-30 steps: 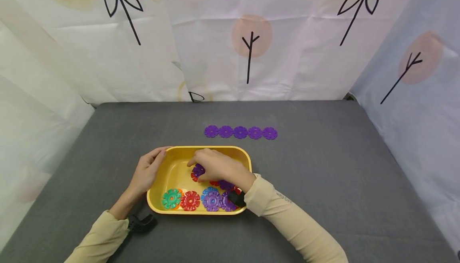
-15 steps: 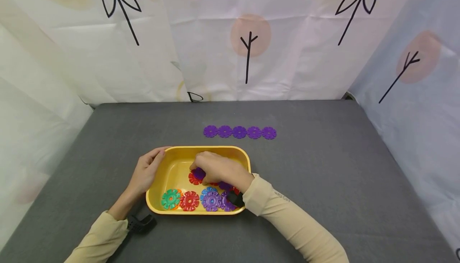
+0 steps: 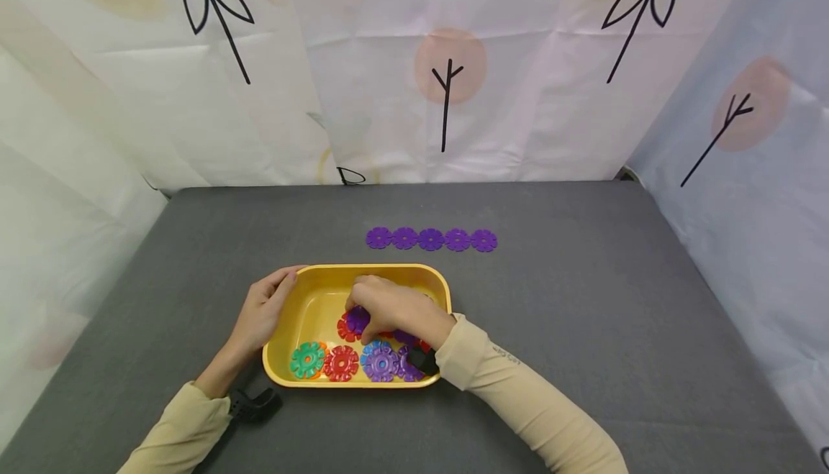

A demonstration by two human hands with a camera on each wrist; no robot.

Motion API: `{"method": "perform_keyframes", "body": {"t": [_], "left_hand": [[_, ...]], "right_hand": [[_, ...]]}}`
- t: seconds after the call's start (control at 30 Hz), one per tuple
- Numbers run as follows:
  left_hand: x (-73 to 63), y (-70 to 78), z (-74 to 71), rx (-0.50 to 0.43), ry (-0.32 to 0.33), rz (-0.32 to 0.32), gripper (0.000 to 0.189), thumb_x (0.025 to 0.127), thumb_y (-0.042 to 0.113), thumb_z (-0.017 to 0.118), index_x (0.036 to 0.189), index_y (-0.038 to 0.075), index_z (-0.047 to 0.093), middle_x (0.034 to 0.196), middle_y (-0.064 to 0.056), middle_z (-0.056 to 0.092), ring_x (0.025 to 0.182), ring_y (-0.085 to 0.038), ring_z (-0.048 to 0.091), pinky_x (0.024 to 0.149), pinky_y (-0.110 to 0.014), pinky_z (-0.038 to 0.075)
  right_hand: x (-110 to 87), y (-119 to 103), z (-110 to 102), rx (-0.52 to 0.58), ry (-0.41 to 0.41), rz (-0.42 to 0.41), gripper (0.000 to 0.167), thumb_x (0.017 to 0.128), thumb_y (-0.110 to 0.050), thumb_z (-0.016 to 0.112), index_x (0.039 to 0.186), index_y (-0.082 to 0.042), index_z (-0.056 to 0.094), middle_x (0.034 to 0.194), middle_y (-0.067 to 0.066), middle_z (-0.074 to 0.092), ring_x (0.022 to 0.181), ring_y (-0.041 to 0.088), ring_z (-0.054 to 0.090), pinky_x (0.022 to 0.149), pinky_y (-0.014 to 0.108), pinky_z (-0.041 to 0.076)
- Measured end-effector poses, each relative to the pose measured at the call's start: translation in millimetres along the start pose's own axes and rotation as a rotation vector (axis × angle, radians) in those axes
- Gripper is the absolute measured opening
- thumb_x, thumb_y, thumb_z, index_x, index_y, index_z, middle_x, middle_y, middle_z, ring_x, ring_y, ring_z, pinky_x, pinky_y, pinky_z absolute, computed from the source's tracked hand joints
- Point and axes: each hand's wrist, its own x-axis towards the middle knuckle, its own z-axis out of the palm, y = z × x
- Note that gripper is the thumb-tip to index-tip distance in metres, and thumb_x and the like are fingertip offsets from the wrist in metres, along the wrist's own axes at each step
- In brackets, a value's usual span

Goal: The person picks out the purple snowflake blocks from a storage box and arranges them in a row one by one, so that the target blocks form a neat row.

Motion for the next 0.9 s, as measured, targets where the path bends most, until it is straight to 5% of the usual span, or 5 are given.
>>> {"method": "perform_keyframes", "body": {"t": [0.5, 0.9], "left_hand": [[-0.5, 0.0, 1.3, 0.013, 0.007, -0.006, 0.040, 0.112, 0.027, 0.042, 0.135, 0.002, 0.062, 0.127, -0.021, 0.068, 0.105, -0.033, 0.069, 0.081, -0.015, 0.056], [0.4, 0.1, 1.0, -0.003, -0.002, -0.003, 0.041, 0.112, 0.029, 0.042, 0.135, 0.003, 0.062, 0.127, -0.021, 0.068, 0.105, -0.032, 0.068, 0.081, -0.016, 0.057]], "right_hand": [[-5.0, -5.5, -12.6, -0.016, 0.050, -0.020, 0.047, 0.083, -0.025, 0.087, 0.124, -0.008, 0.072, 0.118, 0.008, 0.067, 0.105, 0.019, 0.060, 0.100, 0.035, 0.052], [-21.5, -4.2, -35.9, -0.013, 0.185, -0.025, 0.047, 0.084, -0.028, 0.086, 0.125, -0.008, 0.072, 0.110, 0.007, 0.065, 0.095, 0.019, 0.060, 0.085, 0.034, 0.055]]}}
